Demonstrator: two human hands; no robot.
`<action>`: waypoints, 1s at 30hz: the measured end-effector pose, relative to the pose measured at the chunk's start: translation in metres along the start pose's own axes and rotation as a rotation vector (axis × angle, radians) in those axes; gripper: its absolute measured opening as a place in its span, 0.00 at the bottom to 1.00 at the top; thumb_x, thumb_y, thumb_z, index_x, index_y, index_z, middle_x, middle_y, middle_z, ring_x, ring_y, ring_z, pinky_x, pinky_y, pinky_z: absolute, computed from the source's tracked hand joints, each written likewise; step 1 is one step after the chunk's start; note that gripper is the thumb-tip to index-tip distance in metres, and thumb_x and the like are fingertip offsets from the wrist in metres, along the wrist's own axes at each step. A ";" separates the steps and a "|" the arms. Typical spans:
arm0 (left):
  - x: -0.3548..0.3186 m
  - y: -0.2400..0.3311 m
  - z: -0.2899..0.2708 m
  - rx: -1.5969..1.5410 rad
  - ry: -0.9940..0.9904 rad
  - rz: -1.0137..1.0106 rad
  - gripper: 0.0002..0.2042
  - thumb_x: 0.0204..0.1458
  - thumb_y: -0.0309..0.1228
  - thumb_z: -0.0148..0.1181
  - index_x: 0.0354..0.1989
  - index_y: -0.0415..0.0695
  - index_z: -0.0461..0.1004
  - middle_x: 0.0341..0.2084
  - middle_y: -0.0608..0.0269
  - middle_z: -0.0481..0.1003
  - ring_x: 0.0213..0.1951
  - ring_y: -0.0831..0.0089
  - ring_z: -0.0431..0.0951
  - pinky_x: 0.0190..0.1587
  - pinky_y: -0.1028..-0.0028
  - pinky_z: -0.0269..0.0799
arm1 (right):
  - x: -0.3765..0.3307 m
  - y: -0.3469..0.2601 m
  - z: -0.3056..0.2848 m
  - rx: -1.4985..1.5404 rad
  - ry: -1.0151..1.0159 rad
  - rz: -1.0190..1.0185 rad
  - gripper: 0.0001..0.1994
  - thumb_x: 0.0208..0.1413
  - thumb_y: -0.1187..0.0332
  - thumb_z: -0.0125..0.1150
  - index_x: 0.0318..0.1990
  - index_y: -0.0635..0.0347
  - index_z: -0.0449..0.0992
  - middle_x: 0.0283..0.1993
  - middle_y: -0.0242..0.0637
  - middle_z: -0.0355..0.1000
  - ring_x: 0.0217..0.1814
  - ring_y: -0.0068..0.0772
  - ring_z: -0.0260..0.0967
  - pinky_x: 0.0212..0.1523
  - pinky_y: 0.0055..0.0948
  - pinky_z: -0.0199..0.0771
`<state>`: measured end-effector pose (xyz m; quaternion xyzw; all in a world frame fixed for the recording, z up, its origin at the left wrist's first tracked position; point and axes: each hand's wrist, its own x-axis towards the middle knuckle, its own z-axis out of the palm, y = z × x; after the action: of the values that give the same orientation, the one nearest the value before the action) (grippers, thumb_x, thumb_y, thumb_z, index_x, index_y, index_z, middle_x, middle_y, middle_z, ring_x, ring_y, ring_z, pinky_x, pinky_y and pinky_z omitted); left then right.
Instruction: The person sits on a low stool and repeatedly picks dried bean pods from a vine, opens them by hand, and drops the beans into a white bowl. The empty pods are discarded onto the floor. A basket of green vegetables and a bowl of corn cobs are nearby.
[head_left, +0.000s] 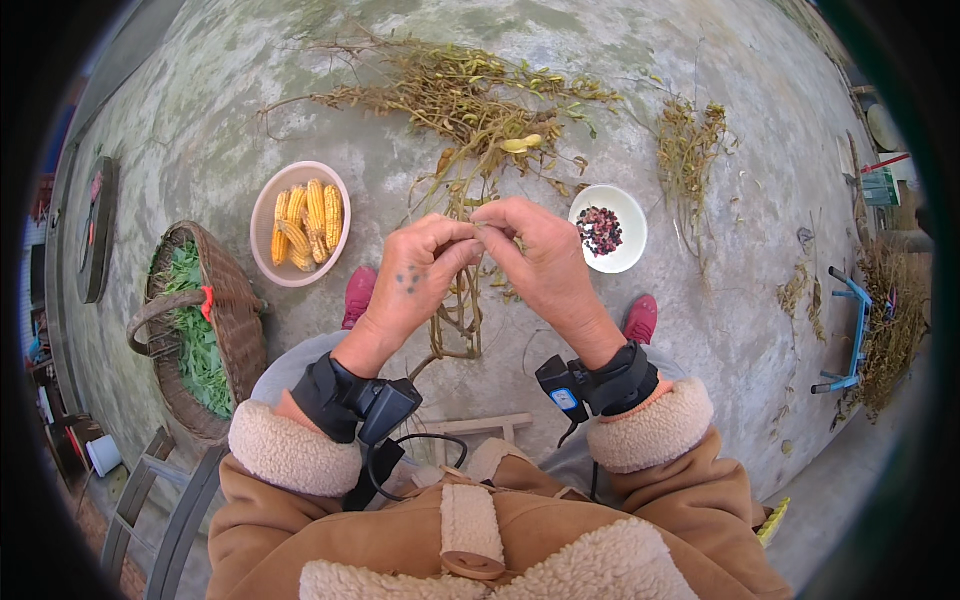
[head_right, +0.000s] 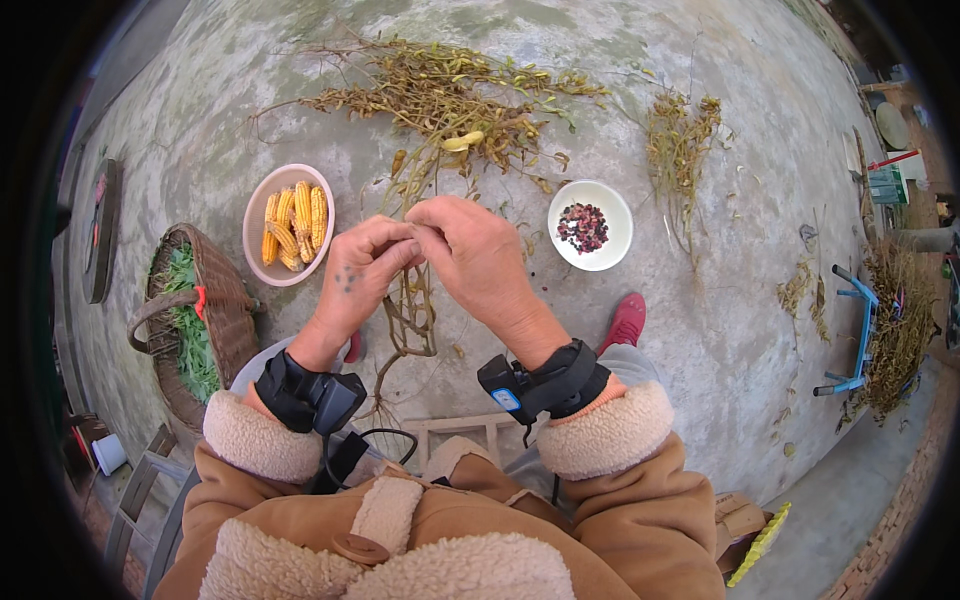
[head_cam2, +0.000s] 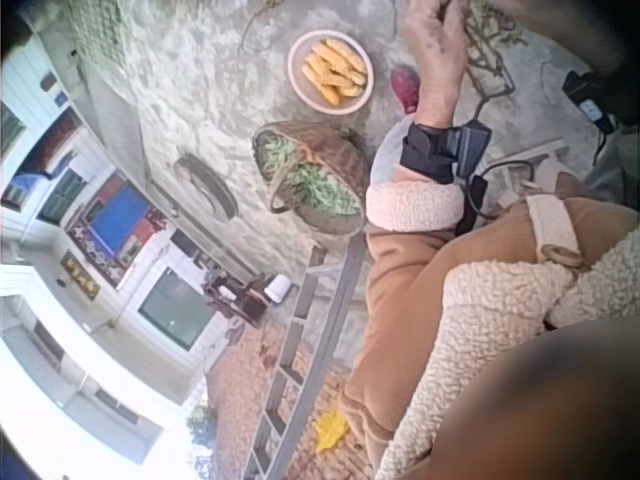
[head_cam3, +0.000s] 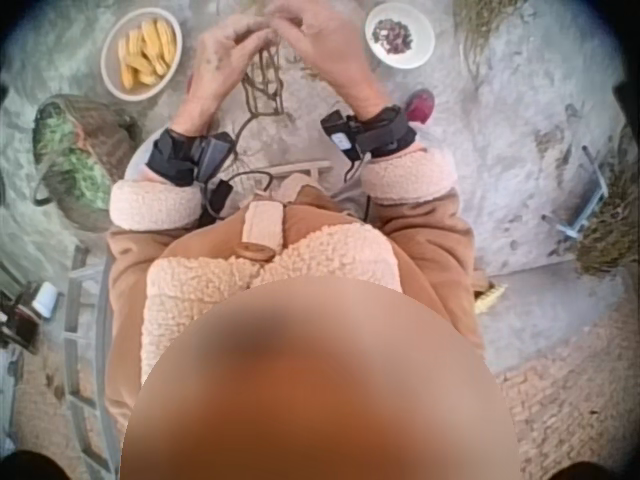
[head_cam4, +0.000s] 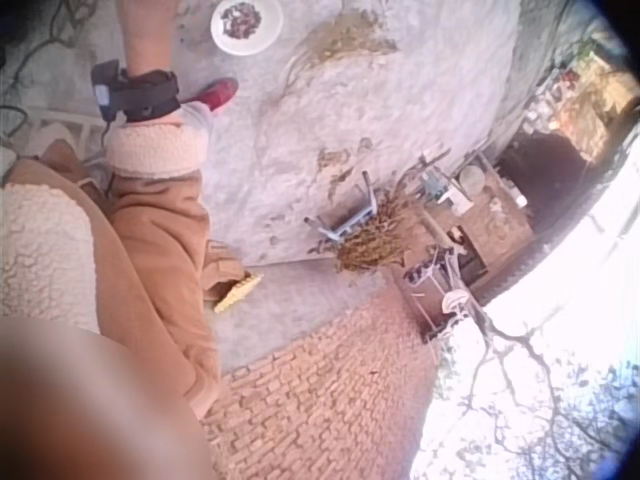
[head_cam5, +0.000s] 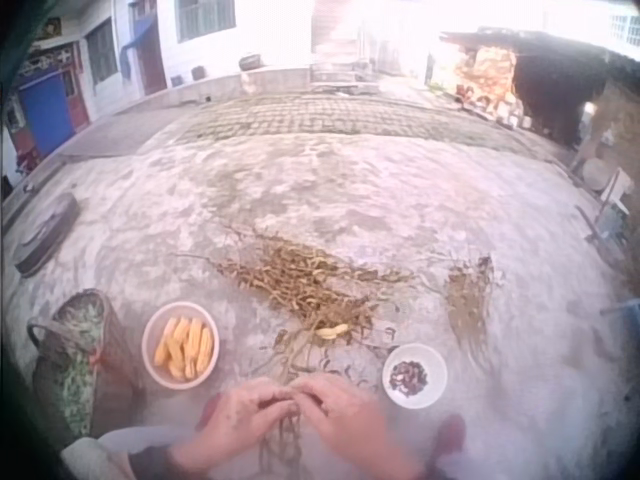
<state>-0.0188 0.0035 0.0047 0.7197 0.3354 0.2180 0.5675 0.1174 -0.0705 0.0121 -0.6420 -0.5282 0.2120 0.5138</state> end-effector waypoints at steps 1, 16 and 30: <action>0.000 0.000 -0.001 -0.003 -0.002 0.006 0.05 0.45 0.23 0.57 0.31 0.37 0.74 0.23 0.64 0.71 0.26 0.79 0.71 0.28 0.79 0.67 | 0.000 0.000 0.000 0.009 -0.010 0.007 0.05 0.44 0.73 0.57 0.31 0.61 0.72 0.28 0.38 0.69 0.28 0.37 0.68 0.29 0.27 0.68; 0.003 0.003 -0.015 -0.223 -0.191 -0.153 0.07 0.51 0.26 0.52 0.33 0.37 0.75 0.23 0.65 0.75 0.27 0.81 0.73 0.31 0.81 0.69 | 0.005 0.006 -0.005 0.465 -0.191 0.428 0.07 0.47 0.70 0.59 0.31 0.67 0.74 0.26 0.31 0.72 0.28 0.16 0.67 0.28 0.16 0.66; 0.001 -0.001 -0.014 -0.061 -0.204 -0.102 0.07 0.52 0.26 0.50 0.34 0.36 0.73 0.23 0.63 0.74 0.26 0.79 0.74 0.30 0.78 0.70 | 0.003 0.014 0.002 0.547 -0.152 0.518 0.09 0.45 0.69 0.61 0.28 0.68 0.75 0.23 0.30 0.71 0.23 0.15 0.63 0.25 0.16 0.64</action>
<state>-0.0276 0.0137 0.0075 0.7026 0.3051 0.1245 0.6306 0.1228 -0.0655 0.0000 -0.5759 -0.3091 0.5146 0.5549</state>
